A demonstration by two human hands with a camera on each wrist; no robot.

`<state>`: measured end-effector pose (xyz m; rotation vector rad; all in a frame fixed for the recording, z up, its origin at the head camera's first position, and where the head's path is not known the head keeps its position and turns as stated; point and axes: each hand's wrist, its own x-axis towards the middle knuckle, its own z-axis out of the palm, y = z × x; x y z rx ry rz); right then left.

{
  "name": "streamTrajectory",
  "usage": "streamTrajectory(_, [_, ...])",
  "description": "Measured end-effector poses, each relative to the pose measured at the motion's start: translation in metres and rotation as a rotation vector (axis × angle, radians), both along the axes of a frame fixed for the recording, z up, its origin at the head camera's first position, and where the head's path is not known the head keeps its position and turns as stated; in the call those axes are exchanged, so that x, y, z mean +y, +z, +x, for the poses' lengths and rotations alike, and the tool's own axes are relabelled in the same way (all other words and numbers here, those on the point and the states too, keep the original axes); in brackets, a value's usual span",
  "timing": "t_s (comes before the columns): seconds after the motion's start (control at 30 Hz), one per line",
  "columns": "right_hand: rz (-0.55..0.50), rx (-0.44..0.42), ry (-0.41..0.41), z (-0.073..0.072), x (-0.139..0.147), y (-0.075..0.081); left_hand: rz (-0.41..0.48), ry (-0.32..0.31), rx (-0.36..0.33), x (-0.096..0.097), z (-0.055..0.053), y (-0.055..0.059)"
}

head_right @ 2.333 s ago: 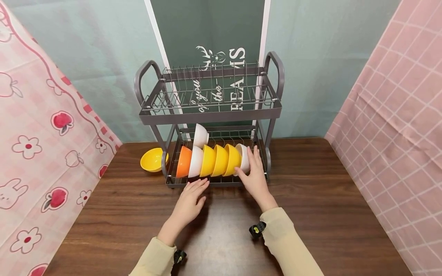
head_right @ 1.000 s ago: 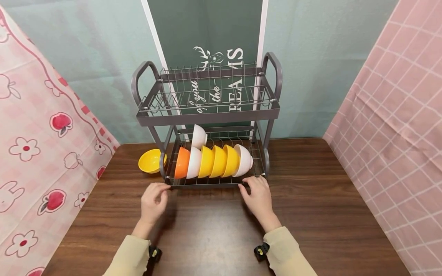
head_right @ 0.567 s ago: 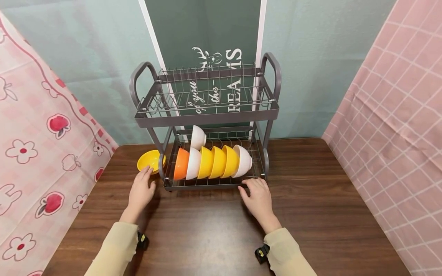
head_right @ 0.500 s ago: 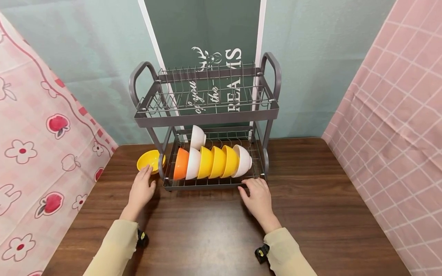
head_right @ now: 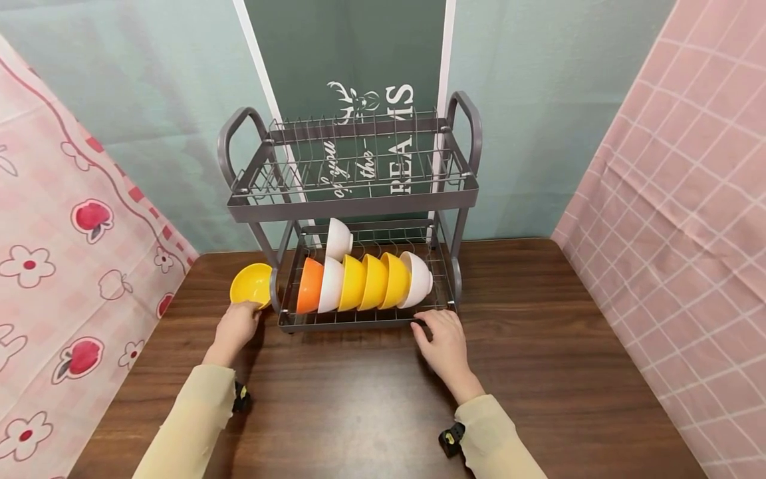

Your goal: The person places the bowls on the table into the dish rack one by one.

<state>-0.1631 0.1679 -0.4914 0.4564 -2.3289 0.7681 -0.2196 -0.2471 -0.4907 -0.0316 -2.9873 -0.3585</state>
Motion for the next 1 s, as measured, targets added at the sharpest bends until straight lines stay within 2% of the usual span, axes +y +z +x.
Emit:
streamTrajectory(0.23, [-0.014,0.027,0.009,-0.001,-0.001,-0.001,0.033,0.045,-0.011,0.0,0.002,0.0])
streamTrajectory(0.63, [-0.015,0.06,0.008,-0.004,0.0,-0.005,0.06,0.079,-0.071,-0.003,0.003,0.003])
streamTrajectory(0.8, [-0.017,0.049,0.008,-0.003,0.0,-0.005,0.092,0.091,-0.025,-0.002,0.008,0.005])
streamTrajectory(1.0, [-0.019,0.038,0.009,-0.003,0.0,-0.004,0.134,0.107,0.053,0.003,0.016,0.012])
